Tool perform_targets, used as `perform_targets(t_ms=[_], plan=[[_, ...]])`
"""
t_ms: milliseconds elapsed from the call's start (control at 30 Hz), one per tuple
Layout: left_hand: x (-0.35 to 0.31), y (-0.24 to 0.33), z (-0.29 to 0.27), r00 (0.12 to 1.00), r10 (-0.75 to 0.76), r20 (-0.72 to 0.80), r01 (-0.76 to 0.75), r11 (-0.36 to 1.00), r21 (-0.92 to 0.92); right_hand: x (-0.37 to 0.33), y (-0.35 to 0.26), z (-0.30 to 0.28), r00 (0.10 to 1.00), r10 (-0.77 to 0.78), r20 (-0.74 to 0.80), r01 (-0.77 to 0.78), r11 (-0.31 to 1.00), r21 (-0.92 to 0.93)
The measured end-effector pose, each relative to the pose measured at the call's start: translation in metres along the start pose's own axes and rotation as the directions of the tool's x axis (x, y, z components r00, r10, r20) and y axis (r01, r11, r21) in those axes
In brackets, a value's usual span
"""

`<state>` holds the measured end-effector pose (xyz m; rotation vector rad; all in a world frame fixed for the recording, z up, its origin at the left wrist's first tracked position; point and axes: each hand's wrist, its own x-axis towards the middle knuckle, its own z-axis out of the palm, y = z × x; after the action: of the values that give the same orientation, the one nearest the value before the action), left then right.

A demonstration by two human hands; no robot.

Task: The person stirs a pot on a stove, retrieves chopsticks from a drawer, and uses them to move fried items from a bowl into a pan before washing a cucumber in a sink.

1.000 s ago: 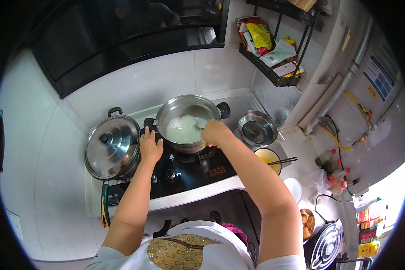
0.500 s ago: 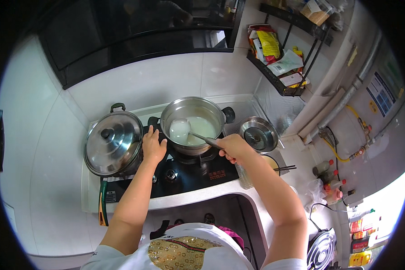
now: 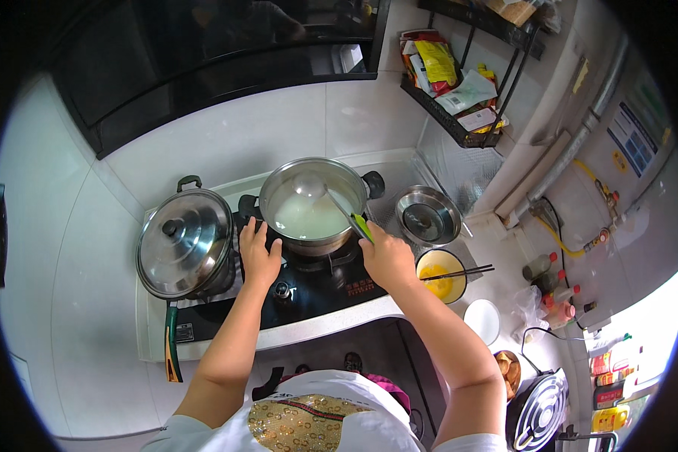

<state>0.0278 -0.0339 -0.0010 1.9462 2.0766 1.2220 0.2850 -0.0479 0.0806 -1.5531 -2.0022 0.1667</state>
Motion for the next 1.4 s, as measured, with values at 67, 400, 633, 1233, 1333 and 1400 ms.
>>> perform_targets(t_ms=[67, 400, 633, 1233, 1333, 1400], plan=[[-0.005, 0.002, -0.002, 1.000, 0.012, -0.021, -0.012, 1.000, -0.019, -0.003, -0.005, 0.002, 0.999, -0.001, 0.044, 0.006, 0.993, -0.115], [-0.040, 0.028, -0.011, 0.973, 0.144, -0.182, -0.178, 0.966, -0.187, -0.004, -0.044, 0.031, 0.974, 0.028, 0.225, 0.073, 0.900, -0.429], [-0.075, 0.035, -0.013, 0.971, 0.222, -0.084, -0.237, 0.914, -0.330, 0.000, -0.079, 0.053, 0.974, 0.078, 0.215, 0.011, 0.922, -0.386], [-0.194, 0.074, 0.077, 0.779, 0.537, 0.324, -0.284, 0.762, -0.582, -0.229, -0.012, 0.047, 0.930, 0.157, -0.332, -0.079, 0.968, 0.237], [-0.266, 0.085, 0.094, 0.524, 0.178, 0.833, 0.586, 0.634, -0.504, -0.344, 0.030, 0.074, 0.605, 0.783, -0.147, -0.596, 0.567, 0.569], [-0.304, 0.094, 0.100, 0.267, 0.057, 0.962, 0.782, 0.571, -0.251, -0.416, 0.072, 0.096, 0.152, 0.986, -0.071, -0.556, 0.145, 0.818]])
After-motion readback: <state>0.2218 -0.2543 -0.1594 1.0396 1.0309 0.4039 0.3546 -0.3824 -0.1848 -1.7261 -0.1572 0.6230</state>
